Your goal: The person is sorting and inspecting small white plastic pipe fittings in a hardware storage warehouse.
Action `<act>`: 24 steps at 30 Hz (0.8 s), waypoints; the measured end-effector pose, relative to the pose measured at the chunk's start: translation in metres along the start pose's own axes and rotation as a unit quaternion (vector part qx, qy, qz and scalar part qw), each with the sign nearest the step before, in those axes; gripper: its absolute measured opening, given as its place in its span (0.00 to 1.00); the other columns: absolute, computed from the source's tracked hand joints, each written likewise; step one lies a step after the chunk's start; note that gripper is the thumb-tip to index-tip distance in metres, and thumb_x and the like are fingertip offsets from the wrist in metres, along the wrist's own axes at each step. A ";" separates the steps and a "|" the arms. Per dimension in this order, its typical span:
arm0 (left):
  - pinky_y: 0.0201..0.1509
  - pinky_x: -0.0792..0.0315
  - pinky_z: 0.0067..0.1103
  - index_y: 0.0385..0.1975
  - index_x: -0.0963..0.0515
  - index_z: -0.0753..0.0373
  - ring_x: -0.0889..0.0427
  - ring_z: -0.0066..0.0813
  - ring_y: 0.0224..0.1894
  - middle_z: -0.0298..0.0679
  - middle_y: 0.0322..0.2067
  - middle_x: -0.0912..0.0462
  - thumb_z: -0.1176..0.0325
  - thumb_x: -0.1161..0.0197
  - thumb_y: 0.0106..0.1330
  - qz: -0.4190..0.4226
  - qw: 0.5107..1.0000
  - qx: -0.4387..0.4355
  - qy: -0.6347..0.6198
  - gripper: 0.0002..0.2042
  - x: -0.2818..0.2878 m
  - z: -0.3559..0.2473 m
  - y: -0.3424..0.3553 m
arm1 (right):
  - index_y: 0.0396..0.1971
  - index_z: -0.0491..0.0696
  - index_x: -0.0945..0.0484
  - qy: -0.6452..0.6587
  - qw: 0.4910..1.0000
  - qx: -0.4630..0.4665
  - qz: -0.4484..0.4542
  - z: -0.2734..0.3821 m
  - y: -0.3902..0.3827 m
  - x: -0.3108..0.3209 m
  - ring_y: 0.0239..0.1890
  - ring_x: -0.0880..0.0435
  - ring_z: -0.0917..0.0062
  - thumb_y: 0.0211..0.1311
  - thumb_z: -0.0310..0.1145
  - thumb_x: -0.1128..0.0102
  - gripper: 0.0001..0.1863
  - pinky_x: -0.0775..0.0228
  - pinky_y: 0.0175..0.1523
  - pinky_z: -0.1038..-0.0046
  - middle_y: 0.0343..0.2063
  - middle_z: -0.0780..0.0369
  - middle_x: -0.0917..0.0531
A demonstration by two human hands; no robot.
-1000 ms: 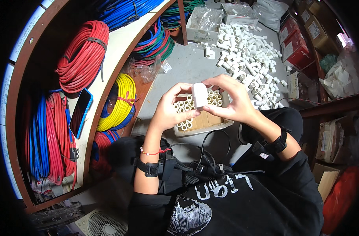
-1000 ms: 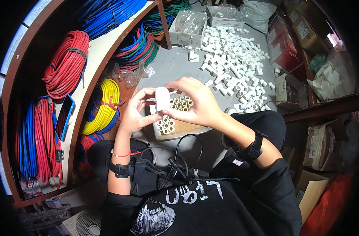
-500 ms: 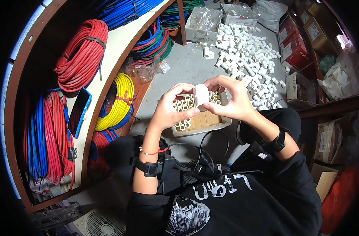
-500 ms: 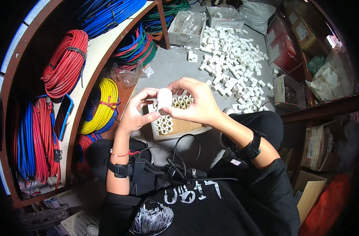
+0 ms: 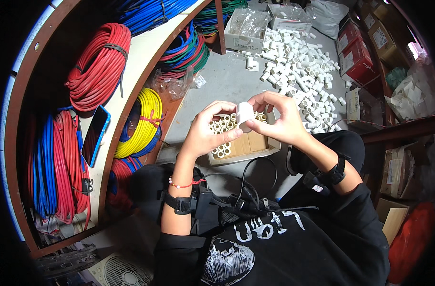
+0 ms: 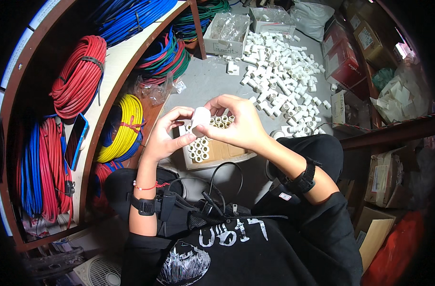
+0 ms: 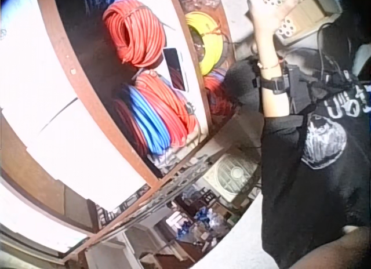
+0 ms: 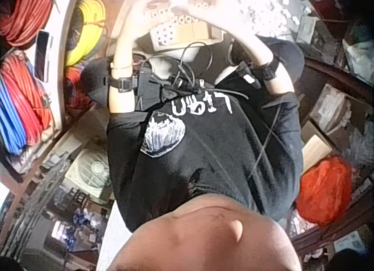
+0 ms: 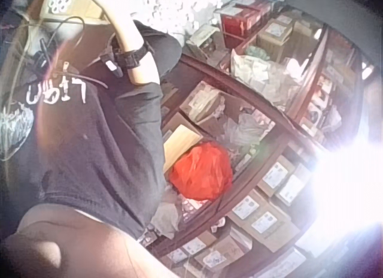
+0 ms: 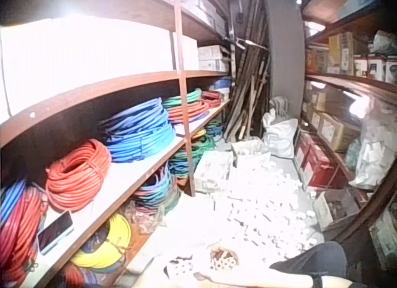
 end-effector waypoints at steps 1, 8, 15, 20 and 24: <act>0.42 0.36 0.16 0.32 0.31 0.67 0.30 0.21 0.37 0.36 0.32 0.30 0.66 0.35 0.41 0.000 1.000 0.000 -0.001 0.19 0.000 0.000 0.000 | 0.21 0.41 0.27 0.000 1.000 -0.001 0.000 0.000 0.000 0.000 0.22 0.27 0.80 0.31 0.39 0.36 0.18 0.35 0.29 0.80 0.18 0.62 0.25; 0.42 0.36 0.17 0.32 0.32 0.66 0.30 0.20 0.36 0.35 0.32 0.30 0.65 0.36 0.42 -0.002 0.999 0.033 -0.017 0.19 -0.002 0.003 -0.001 | 0.21 0.41 0.27 0.001 1.000 0.001 0.000 -0.001 0.000 -0.001 0.21 0.27 0.80 0.33 0.39 0.37 0.17 0.35 0.29 0.81 0.18 0.61 0.25; 0.39 0.37 0.17 0.32 0.31 0.64 0.30 0.19 0.35 0.32 0.30 0.29 0.62 0.36 0.43 0.003 0.999 0.034 -0.002 0.18 -0.001 0.002 -0.002 | 0.21 0.41 0.26 0.008 1.000 -0.013 0.009 -0.001 0.000 -0.002 0.21 0.27 0.80 0.34 0.38 0.38 0.17 0.35 0.28 0.81 0.18 0.62 0.25; 0.39 0.37 0.16 0.32 0.31 0.64 0.30 0.19 0.35 0.32 0.30 0.29 0.63 0.36 0.43 0.005 1.000 0.030 0.003 0.18 -0.001 0.001 -0.002 | 0.21 0.41 0.26 0.024 1.000 -0.013 0.011 -0.003 -0.001 -0.002 0.20 0.27 0.80 0.35 0.38 0.38 0.16 0.35 0.27 0.81 0.18 0.62 0.25; 0.39 0.36 0.16 0.31 0.31 0.65 0.30 0.19 0.34 0.33 0.30 0.29 0.63 0.36 0.43 0.004 1.000 0.029 -0.003 0.17 -0.001 0.002 -0.001 | 0.21 0.41 0.26 0.032 0.999 -0.008 0.007 -0.005 -0.001 -0.003 0.20 0.27 0.80 0.35 0.38 0.38 0.16 0.35 0.27 0.81 0.18 0.62 0.25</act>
Point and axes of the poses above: each hand's wrist, its own y-axis towards the middle knuckle, its own x-axis out of the back of the hand, z = x × y, the point moved 3 cm from there along y, towards the middle knuckle
